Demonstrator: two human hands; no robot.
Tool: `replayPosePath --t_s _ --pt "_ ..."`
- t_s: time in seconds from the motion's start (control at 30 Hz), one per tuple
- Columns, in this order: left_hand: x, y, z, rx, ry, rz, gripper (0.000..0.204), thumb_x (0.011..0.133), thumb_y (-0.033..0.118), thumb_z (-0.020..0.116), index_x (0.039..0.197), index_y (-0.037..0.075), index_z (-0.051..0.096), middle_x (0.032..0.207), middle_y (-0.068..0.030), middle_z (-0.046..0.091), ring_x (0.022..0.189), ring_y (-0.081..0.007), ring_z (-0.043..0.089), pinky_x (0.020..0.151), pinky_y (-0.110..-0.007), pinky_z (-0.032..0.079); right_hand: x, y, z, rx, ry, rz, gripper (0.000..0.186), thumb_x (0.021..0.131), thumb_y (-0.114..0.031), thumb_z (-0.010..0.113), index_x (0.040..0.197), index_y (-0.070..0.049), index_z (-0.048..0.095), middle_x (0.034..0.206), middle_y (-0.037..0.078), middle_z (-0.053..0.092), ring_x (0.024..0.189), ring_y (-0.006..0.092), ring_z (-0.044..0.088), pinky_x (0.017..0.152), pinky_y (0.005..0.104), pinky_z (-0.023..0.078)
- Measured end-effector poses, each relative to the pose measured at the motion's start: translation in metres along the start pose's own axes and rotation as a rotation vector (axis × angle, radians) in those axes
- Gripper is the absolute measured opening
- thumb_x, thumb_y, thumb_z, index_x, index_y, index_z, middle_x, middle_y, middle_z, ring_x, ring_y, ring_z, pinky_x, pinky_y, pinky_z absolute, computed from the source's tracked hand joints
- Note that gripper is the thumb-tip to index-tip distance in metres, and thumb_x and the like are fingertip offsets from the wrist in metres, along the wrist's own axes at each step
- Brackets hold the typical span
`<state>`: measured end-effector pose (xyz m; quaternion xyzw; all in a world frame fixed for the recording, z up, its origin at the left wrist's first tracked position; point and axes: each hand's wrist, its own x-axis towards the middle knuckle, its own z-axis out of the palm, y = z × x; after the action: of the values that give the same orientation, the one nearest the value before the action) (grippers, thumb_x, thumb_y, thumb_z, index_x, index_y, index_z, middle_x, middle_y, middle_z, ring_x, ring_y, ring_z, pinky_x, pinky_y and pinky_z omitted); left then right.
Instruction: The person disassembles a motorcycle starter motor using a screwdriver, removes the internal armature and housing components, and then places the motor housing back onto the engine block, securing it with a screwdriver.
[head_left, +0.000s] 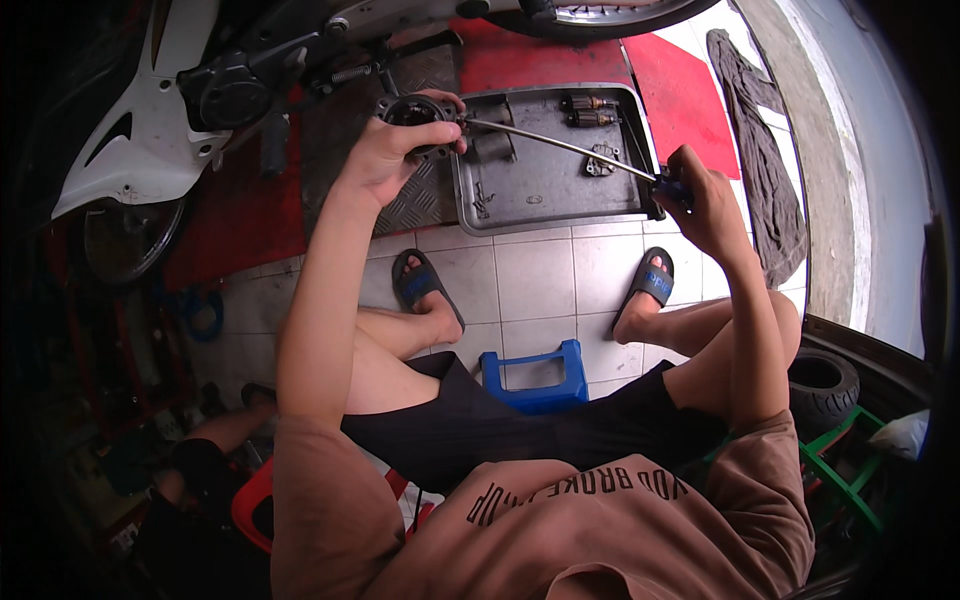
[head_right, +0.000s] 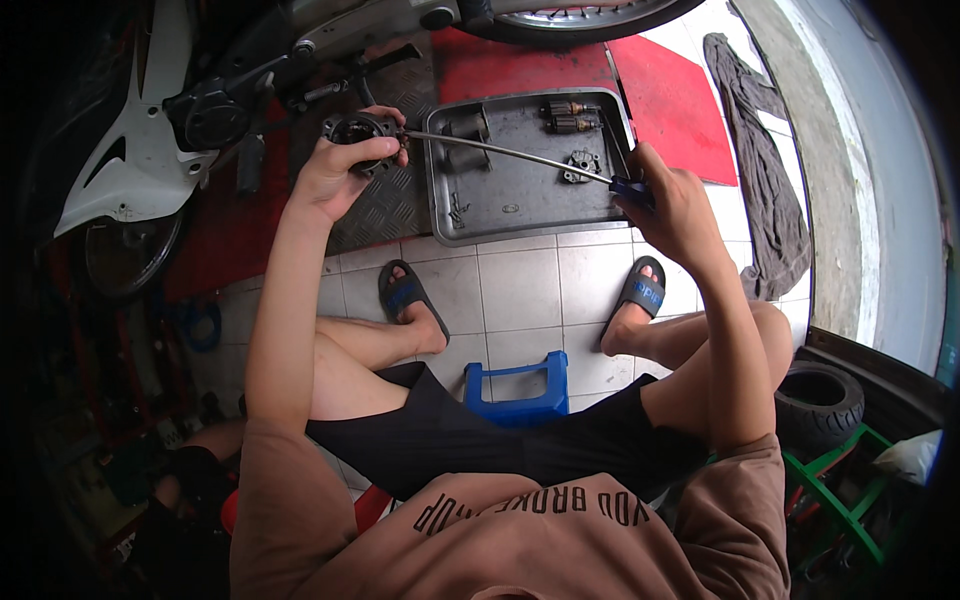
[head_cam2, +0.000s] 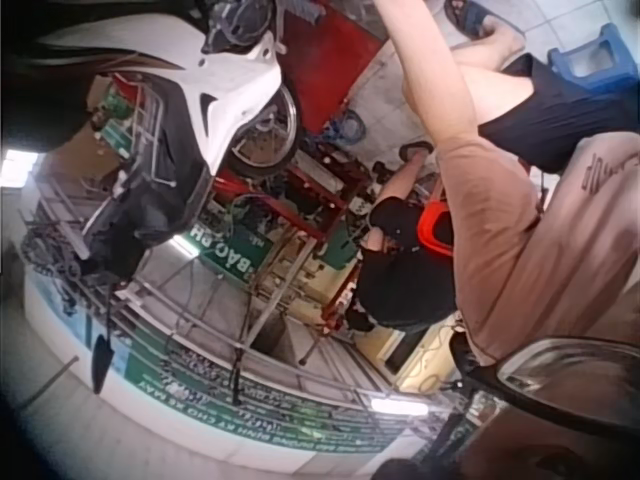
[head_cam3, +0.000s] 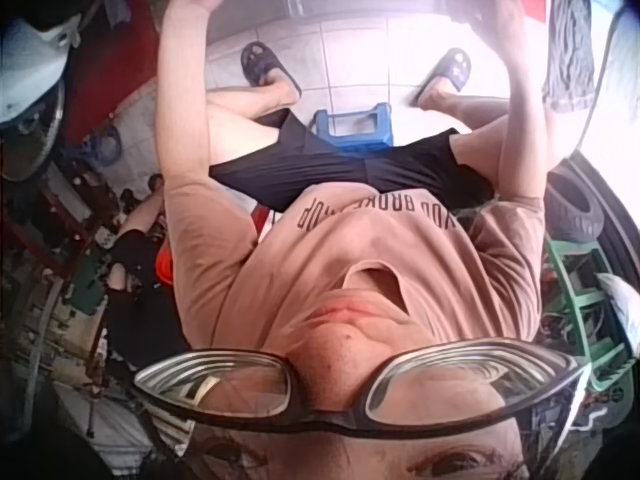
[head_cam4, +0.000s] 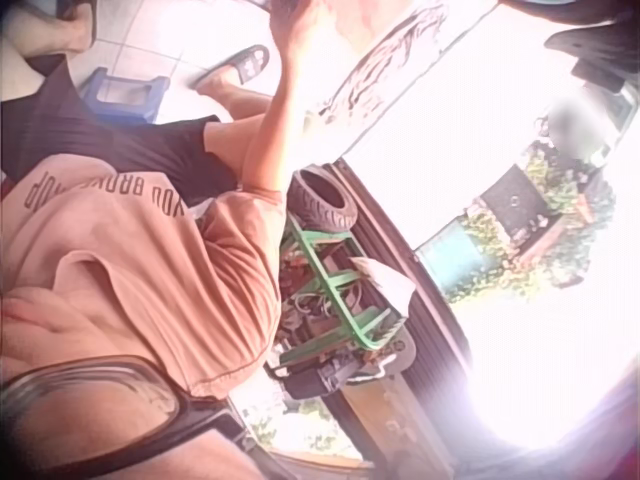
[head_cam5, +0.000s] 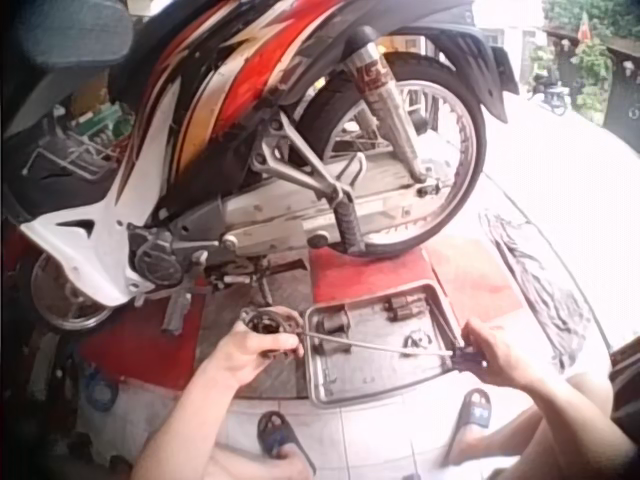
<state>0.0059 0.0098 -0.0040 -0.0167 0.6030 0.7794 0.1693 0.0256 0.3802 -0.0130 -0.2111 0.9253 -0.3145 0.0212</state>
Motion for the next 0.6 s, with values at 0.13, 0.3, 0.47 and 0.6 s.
replayPosePath --t_s 0.13,0.3,0.47,0.6 --pt "-0.001 0.001 0.0 0.006 0.004 -0.001 0.037 0.071 0.002 0.073 0.105 -0.002 0.061 0.087 -0.0101 0.063 0.074 -0.0199 0.064 0.073 -0.03 0.052 0.002 -0.008 -0.004 0.084 -0.061 0.049 0.03 0.073 -0.003 0.07 0.095 0.001 0.05 0.084 0.02 0.061 0.076 0.0393 0.06 0.066 0.043 0.046" --pt "-0.001 0.002 -0.002 -0.004 0.03 0.013 0.036 0.07 0.003 0.073 0.104 -0.002 0.062 0.087 -0.0099 0.063 0.074 -0.0195 0.064 0.071 -0.03 0.053 0.002 0.001 0.002 -0.033 -0.045 -0.244 0.029 0.077 0.001 0.066 0.099 0.0 0.046 0.074 0.016 0.06 0.067 0.0336 0.061 0.062 0.0397 0.046" --pt "-0.003 0.001 -0.001 0.002 0.028 0.0 0.036 0.071 0.003 0.073 0.105 -0.003 0.062 0.087 -0.0097 0.063 0.073 -0.0193 0.064 0.071 -0.03 0.053 -0.001 -0.002 0.002 0.032 -0.029 -0.034 0.03 0.076 0.004 0.064 0.102 0.0 0.048 0.078 0.019 0.06 0.073 0.0367 0.061 0.066 0.0415 0.046" --pt "-0.002 0.001 -0.004 0.002 0.034 0.012 0.036 0.071 0.003 0.073 0.105 -0.003 0.062 0.087 -0.0097 0.063 0.073 -0.0194 0.064 0.071 -0.03 0.053 0.003 -0.014 -0.002 0.148 -0.041 -0.117 0.031 0.075 0.003 0.066 0.101 0.0 0.049 0.079 0.022 0.06 0.076 0.0394 0.061 0.066 0.0443 0.045"
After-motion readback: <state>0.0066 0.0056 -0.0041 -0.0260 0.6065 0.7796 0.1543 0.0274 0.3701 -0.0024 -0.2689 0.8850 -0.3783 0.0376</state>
